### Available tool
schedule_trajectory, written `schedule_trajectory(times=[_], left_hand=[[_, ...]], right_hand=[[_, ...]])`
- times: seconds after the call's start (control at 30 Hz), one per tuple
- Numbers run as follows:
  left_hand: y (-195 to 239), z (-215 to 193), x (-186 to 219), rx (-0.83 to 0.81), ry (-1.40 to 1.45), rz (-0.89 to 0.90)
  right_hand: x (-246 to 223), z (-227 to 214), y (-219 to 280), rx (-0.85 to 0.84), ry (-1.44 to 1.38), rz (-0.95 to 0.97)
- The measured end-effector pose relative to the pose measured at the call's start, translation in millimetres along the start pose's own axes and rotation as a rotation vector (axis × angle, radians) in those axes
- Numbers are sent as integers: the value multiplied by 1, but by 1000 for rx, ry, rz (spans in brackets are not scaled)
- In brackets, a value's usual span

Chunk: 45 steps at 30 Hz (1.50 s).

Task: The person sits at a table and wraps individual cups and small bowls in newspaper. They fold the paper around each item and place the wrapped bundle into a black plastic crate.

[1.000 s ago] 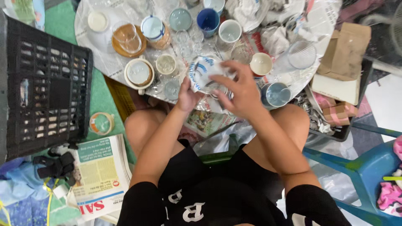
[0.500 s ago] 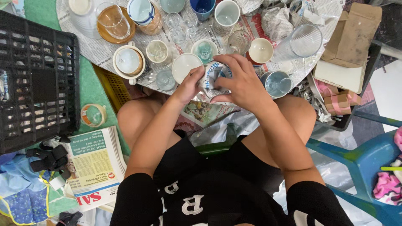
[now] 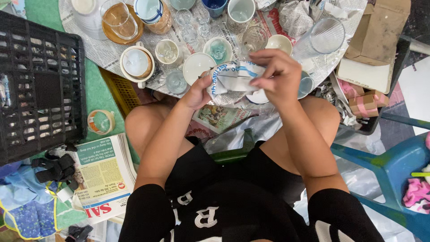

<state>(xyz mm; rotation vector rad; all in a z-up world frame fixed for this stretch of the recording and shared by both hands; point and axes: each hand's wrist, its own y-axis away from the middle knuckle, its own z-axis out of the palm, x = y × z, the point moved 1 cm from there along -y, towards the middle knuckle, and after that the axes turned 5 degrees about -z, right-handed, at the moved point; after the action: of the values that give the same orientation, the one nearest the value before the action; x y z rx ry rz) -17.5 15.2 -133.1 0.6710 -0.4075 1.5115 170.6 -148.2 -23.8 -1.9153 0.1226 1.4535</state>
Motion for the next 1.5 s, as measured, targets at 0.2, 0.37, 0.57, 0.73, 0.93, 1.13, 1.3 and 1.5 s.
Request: schedule_trajectory(times=[0.2, 0.37, 0.57, 0.73, 0.93, 1.13, 1.3, 1.5], left_hand=[[10, -24, -21, -153, -13, 21], [8, -10, -26, -97, 111, 67], [0, 10, -4, 195, 276, 252], [-2, 6, -4, 300, 76, 261], [-3, 5, -3, 279, 218, 281], [4, -6, -9, 347, 469, 310], [13, -12, -13, 295, 391, 417], [7, -5, 2, 381, 173, 369]], right_hand=[[35, 0, 10, 424, -720, 537], [29, 2, 16, 592, -686, 311], [-25, -3, 3, -135, 364, -591], [-41, 15, -7, -391, 597, -386], [-46, 28, -1, -246, 612, -526], [-33, 44, 17, -380, 313, -710], [-36, 69, 33, -215, 27, -241], [-38, 37, 8, -397, 354, -95]])
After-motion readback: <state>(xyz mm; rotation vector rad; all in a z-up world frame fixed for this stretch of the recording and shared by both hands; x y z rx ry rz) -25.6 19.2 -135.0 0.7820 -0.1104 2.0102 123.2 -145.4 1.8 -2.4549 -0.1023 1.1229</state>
